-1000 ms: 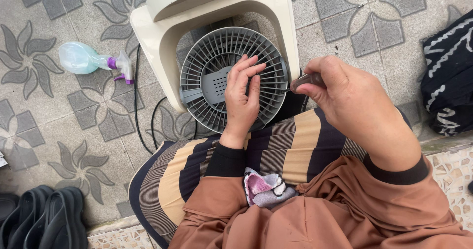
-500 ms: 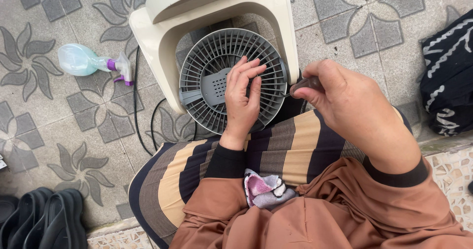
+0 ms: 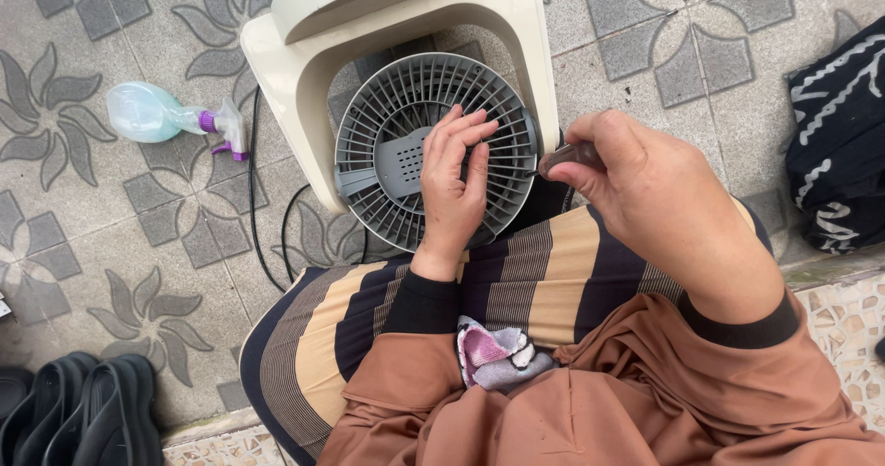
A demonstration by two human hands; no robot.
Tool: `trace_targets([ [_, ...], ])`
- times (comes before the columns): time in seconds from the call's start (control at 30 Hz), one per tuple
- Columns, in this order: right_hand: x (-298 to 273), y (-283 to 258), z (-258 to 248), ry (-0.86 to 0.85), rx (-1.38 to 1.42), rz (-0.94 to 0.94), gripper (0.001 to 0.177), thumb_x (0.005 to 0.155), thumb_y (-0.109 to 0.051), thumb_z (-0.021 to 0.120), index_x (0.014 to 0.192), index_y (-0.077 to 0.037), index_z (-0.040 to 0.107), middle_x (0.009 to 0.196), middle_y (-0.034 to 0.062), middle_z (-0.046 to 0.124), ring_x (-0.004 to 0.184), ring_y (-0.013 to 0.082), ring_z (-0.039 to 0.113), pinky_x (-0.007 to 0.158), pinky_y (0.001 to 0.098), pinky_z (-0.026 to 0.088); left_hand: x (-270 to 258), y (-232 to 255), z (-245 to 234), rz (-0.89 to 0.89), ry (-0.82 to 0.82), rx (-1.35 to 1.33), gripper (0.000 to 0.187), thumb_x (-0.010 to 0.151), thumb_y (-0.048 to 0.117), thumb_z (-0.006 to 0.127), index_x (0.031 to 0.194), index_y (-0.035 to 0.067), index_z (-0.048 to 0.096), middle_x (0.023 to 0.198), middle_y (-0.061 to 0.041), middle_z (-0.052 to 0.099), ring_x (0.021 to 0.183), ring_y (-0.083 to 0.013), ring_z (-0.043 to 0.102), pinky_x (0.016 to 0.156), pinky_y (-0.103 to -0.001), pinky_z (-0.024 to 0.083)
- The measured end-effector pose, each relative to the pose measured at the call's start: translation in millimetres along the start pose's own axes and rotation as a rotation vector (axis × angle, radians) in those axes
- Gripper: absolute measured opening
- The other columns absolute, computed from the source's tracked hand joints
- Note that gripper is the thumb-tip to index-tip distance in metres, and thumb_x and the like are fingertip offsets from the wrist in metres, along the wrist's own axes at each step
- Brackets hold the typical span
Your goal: The person sits on the floor and uses a screwdriver to tighten screws on the front grill of a portable air cooler. They repeatedly adjust the grill and use the tool to secure it to the main body.
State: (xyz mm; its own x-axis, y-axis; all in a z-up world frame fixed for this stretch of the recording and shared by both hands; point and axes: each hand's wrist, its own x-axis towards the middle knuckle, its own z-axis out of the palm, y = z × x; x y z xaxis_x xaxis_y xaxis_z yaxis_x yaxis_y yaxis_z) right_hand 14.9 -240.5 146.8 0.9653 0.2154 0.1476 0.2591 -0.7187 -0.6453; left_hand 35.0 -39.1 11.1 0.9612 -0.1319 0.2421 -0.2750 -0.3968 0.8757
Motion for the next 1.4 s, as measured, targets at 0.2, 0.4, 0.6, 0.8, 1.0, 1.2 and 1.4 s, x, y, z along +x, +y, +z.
trace_targets([
  [0.2,1,0,3,0.019,0.008,-0.011,0.033,0.095,-0.018,0.078,0.115,-0.001,0.059,0.094,0.0155,0.072,0.081,0.0311,0.072,0.066,0.0354,0.056,3,11,-3,0.05,-0.01,0.05,0.021,0.102,0.005,0.064,0.121,0.01,0.07,0.134,-0.007,0.067,0.143,-0.0338,0.053,0.121,-0.045,0.043],
  [0.4,-2,0,5,0.042,-0.059,0.044,0.041,0.088,-0.026,0.086,0.107,-0.001,0.059,0.085,0.0142,0.07,0.072,0.0284,0.071,0.062,0.0346,0.054,4,36,-6,0.256,-0.137,0.092,0.037,0.085,0.013,0.08,0.12,0.011,0.069,0.126,-0.004,0.069,0.13,-0.0293,0.057,0.111,-0.044,0.042],
  [0.6,1,-2,7,0.041,0.007,0.052,0.047,0.083,-0.031,0.088,0.107,-0.003,0.058,0.086,0.0122,0.071,0.077,0.0278,0.072,0.062,0.0344,0.055,1,27,-1,0.213,-0.155,0.001,0.04,0.08,0.02,0.088,0.114,0.013,0.068,0.114,0.0,0.071,0.117,-0.0246,0.065,0.104,-0.037,0.049],
  [0.8,4,-10,-4,-0.063,0.09,-0.069,0.034,0.093,-0.011,0.07,0.126,-0.008,0.061,0.111,0.015,0.066,0.088,0.0334,0.069,0.069,0.0379,0.057,-4,18,2,0.162,-0.173,0.005,0.034,0.087,0.017,0.085,0.116,0.011,0.069,0.114,-0.002,0.072,0.114,-0.0239,0.067,0.101,-0.036,0.05],
  [1.0,2,-12,-9,-0.091,-0.031,0.04,0.032,0.094,-0.005,0.069,0.126,-0.008,0.064,0.098,0.0124,0.066,0.083,0.0341,0.069,0.067,0.0409,0.055,1,24,-1,0.168,-0.213,-0.11,0.045,0.086,0.019,0.082,0.127,0.009,0.066,0.125,-0.006,0.07,0.119,-0.0257,0.065,0.105,-0.037,0.048],
  [1.2,3,-10,-10,-0.047,0.003,0.016,0.033,0.094,-0.004,0.068,0.126,-0.007,0.063,0.1,0.0125,0.067,0.085,0.0335,0.07,0.069,0.0394,0.056,0,19,0,0.101,-0.196,-0.099,0.038,0.098,-0.005,0.06,0.132,0.011,0.065,0.129,-0.003,0.071,0.122,-0.0238,0.065,0.107,-0.034,0.052],
  [1.4,4,-10,-11,-0.072,-0.03,0.005,0.031,0.092,-0.003,0.069,0.122,-0.007,0.064,0.099,0.0132,0.067,0.083,0.0346,0.069,0.068,0.0407,0.055,-2,17,2,0.199,-0.201,0.19,0.048,0.085,-0.006,0.064,0.13,0.01,0.063,0.111,0.004,0.073,0.125,-0.0271,0.059,0.11,-0.044,0.039],
])
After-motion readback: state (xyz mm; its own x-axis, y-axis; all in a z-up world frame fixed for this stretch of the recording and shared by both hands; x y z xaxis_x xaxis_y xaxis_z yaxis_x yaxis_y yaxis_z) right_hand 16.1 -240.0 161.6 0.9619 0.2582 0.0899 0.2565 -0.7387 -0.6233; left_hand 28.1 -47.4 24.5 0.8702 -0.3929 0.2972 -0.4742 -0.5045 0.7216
